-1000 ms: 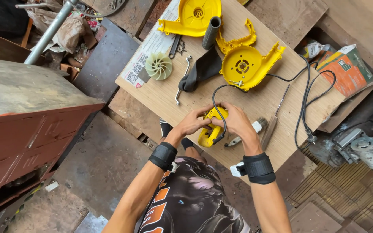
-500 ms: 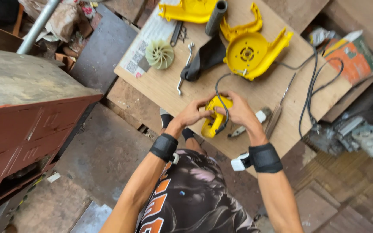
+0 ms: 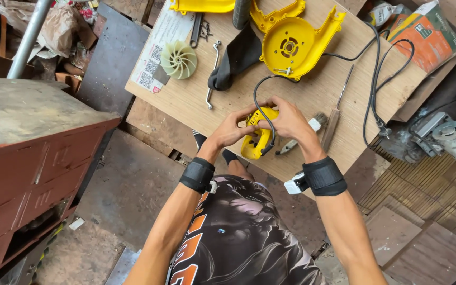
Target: The person works at a workbench on a disassembled yellow blower. They handle the motor housing, remove a switch and small circuit board, and use a brush to sweep dust from the motor, armature, and internal components while holding parts steady by hand.
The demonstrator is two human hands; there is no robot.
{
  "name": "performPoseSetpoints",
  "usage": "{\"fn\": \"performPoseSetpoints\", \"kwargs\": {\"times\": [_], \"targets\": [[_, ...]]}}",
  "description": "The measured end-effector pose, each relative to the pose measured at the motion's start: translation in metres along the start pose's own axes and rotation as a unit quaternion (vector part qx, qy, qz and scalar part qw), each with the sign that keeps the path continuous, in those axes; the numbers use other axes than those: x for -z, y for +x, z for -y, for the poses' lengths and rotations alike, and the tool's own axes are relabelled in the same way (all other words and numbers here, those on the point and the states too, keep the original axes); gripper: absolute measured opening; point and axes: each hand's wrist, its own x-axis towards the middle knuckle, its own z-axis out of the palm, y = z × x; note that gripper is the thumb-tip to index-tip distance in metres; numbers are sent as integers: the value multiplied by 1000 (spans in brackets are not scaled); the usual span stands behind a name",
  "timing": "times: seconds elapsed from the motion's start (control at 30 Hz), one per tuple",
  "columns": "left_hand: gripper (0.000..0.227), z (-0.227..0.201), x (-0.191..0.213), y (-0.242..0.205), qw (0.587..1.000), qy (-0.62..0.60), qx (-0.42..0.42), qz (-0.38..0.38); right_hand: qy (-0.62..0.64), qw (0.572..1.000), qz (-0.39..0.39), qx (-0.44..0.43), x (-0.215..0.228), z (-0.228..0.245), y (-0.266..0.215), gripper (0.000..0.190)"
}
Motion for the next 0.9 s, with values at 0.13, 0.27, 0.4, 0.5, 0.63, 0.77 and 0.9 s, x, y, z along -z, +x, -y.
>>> {"fn": "performPoseSetpoints", "kwargs": {"times": [0.13,0.27,0.4,0.5,0.63,0.77,0.9], "targets": [[69,10,2,3,999,-31,6,3,-12,999,-8,-46,4,18,-9,69],[70,24,3,4,998,-62,29,-14,-24,998,-59,21,-2,18,-17,62],[70,17,4,3,996,-82,11,-25,5,980,-82,182,-12,-6,-10,53],[70,34,6,6,997,-57,27,-39,10,988,-55,144,-4,5,-15,54],[69,26,3,6,995,-85,29,-38,42,981,-63,178,-6,0,-17,54],[71,25,2,8,994,-80,45,-53,56,983,-51,168,-4,0,-18,54],[69,20,-3,9,993,-87,51,-68,69,981,-42,179,-2,-6,-20,56]]}}
